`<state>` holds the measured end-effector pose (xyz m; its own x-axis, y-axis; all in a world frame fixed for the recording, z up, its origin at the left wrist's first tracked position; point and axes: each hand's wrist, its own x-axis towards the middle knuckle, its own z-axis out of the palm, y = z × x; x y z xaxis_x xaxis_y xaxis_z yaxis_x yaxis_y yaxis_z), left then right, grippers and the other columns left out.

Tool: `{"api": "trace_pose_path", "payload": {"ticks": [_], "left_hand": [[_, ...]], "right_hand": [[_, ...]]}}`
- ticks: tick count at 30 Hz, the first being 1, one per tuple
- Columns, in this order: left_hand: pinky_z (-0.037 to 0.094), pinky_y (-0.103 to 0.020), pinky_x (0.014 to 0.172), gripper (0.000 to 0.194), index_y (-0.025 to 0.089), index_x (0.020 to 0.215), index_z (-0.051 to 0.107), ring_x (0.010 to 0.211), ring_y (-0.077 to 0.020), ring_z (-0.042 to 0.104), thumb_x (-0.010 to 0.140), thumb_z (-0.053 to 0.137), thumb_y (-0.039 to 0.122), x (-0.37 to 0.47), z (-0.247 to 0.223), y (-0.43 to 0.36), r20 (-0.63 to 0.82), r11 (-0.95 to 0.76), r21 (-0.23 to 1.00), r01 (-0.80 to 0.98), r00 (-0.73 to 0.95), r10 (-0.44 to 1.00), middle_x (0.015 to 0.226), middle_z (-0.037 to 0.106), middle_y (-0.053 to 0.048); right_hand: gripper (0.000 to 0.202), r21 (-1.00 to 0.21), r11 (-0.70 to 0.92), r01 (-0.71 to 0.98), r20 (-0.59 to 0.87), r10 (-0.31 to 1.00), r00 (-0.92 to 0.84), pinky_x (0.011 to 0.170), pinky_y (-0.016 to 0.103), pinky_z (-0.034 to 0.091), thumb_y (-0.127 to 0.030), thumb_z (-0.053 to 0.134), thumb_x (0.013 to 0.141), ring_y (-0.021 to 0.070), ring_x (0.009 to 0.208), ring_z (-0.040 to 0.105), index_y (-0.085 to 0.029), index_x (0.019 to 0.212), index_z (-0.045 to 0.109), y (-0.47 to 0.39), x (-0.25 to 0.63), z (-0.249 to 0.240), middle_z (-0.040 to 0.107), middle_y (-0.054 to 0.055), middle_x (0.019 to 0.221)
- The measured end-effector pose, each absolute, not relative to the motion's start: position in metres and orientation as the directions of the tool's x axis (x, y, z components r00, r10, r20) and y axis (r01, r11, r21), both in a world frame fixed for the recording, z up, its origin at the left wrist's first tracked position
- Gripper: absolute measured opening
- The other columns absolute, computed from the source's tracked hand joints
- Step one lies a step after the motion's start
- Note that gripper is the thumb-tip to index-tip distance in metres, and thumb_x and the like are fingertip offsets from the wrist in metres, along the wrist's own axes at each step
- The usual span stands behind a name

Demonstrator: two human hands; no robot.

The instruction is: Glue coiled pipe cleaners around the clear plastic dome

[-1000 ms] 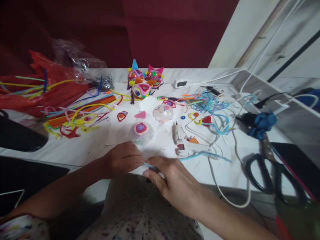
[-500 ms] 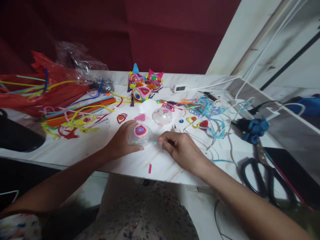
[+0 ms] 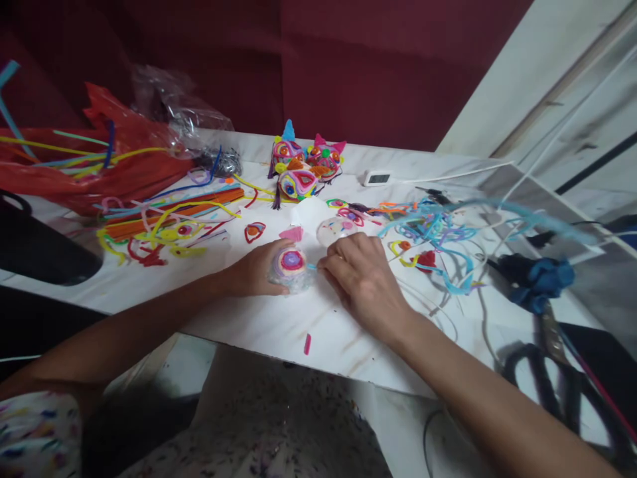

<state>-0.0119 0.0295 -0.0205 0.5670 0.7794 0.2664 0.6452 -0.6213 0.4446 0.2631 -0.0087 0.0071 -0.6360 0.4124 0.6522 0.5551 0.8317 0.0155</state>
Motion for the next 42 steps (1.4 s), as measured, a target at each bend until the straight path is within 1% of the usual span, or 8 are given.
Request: {"api": "trace_pose_path", "payload": {"ticks": [4, 9, 16, 22, 27, 32, 38, 42], "left_hand": [[0.040, -0.040, 0.100, 0.098, 0.016, 0.128, 0.026, 0.123, -0.0271, 0.045, 0.048, 0.078, 0.038, -0.014, -0.020, 0.031, 0.245, -0.616, 0.488, 0.618, 0.581, 0.776, 0.134, 0.043, -0.012], [0.039, -0.038, 0.101, 0.095, 0.016, 0.127, 0.027, 0.123, -0.0266, 0.044, 0.049, 0.078, 0.033, -0.013, -0.019, 0.028, 0.244, -0.602, 0.536, 0.592, 0.574, 0.782, 0.134, 0.044, -0.012], [0.039, -0.040, 0.101, 0.096, 0.014, 0.128, 0.026, 0.123, -0.0277, 0.044, 0.050, 0.078, 0.036, -0.016, -0.024, 0.030, 0.310, -0.654, 0.530, 0.540, 0.594, 0.742, 0.134, 0.042, -0.014], [0.038, -0.039, 0.103, 0.096, 0.013, 0.128, 0.025, 0.123, -0.0278, 0.044, 0.050, 0.078, 0.033, -0.017, -0.025, 0.029, 0.308, -0.656, 0.538, 0.529, 0.601, 0.737, 0.133, 0.042, -0.015], [0.038, -0.038, 0.102, 0.096, 0.013, 0.128, 0.024, 0.122, -0.0261, 0.045, 0.050, 0.077, 0.033, -0.017, -0.026, 0.028, 0.301, -0.643, 0.542, 0.541, 0.589, 0.750, 0.132, 0.044, -0.014], [0.036, -0.037, 0.104, 0.092, 0.013, 0.128, 0.025, 0.123, -0.0254, 0.043, 0.055, 0.074, 0.038, -0.015, -0.022, 0.023, 0.319, -0.654, 0.548, 0.521, 0.593, 0.739, 0.133, 0.043, -0.014], [0.037, -0.039, 0.103, 0.082, 0.014, 0.127, 0.025, 0.123, -0.0263, 0.043, 0.061, 0.069, 0.032, -0.010, -0.016, 0.017, 0.301, -0.614, 0.574, 0.541, 0.559, 0.773, 0.133, 0.042, -0.013], [0.040, -0.037, 0.101, 0.079, 0.012, 0.126, 0.027, 0.121, -0.0253, 0.046, 0.060, 0.067, 0.026, -0.007, -0.017, 0.015, 0.293, -0.582, 0.592, 0.557, 0.524, 0.800, 0.131, 0.044, -0.013]], "right_hand": [[0.025, -0.055, 0.843, 0.535, 0.660, 0.433, -0.614, 0.084, 0.041, 0.048, -0.024, 0.059, 0.128, 0.0243, 0.093, 0.067, -0.023, 0.112, 0.079, -0.013, 0.253, -0.026, 0.077, 0.005, 0.099], [0.026, -0.089, 0.846, 0.525, 0.659, 0.446, -0.606, 0.085, 0.042, 0.049, -0.022, 0.062, 0.127, 0.0245, 0.093, 0.070, -0.023, 0.110, 0.081, -0.017, 0.243, -0.040, 0.079, 0.006, 0.101], [0.032, -0.036, 0.834, 0.550, 0.647, 0.439, -0.623, 0.083, 0.043, 0.048, -0.021, 0.060, 0.126, 0.0247, 0.090, 0.068, -0.024, 0.103, 0.082, -0.017, 0.237, -0.046, 0.081, 0.006, 0.096], [0.028, -0.061, 0.825, 0.562, 0.621, 0.472, -0.626, 0.085, 0.044, 0.047, -0.021, 0.063, 0.125, 0.0250, 0.091, 0.068, -0.025, 0.106, 0.084, -0.015, 0.239, -0.050, 0.082, 0.006, 0.099], [0.025, -0.063, 0.831, 0.552, 0.612, 0.469, -0.636, 0.084, 0.047, 0.045, -0.013, 0.066, 0.122, 0.0267, 0.093, 0.068, -0.023, 0.109, 0.084, -0.017, 0.237, -0.047, 0.082, 0.008, 0.099], [0.025, -0.076, 0.817, 0.571, 0.619, 0.488, -0.615, 0.083, 0.047, 0.042, -0.011, 0.067, 0.120, 0.0274, 0.091, 0.066, -0.023, 0.107, 0.084, -0.020, 0.231, -0.048, 0.080, 0.008, 0.096], [0.023, -0.066, 0.817, 0.572, 0.606, 0.488, -0.628, 0.084, 0.045, 0.044, -0.011, 0.069, 0.120, 0.0264, 0.091, 0.067, -0.021, 0.105, 0.083, -0.021, 0.231, -0.044, 0.079, 0.008, 0.096], [0.022, -0.052, 0.815, 0.577, 0.603, 0.487, -0.632, 0.083, 0.045, 0.044, -0.011, 0.069, 0.120, 0.0271, 0.090, 0.068, -0.021, 0.105, 0.083, -0.020, 0.232, -0.042, 0.079, 0.008, 0.094]]}}
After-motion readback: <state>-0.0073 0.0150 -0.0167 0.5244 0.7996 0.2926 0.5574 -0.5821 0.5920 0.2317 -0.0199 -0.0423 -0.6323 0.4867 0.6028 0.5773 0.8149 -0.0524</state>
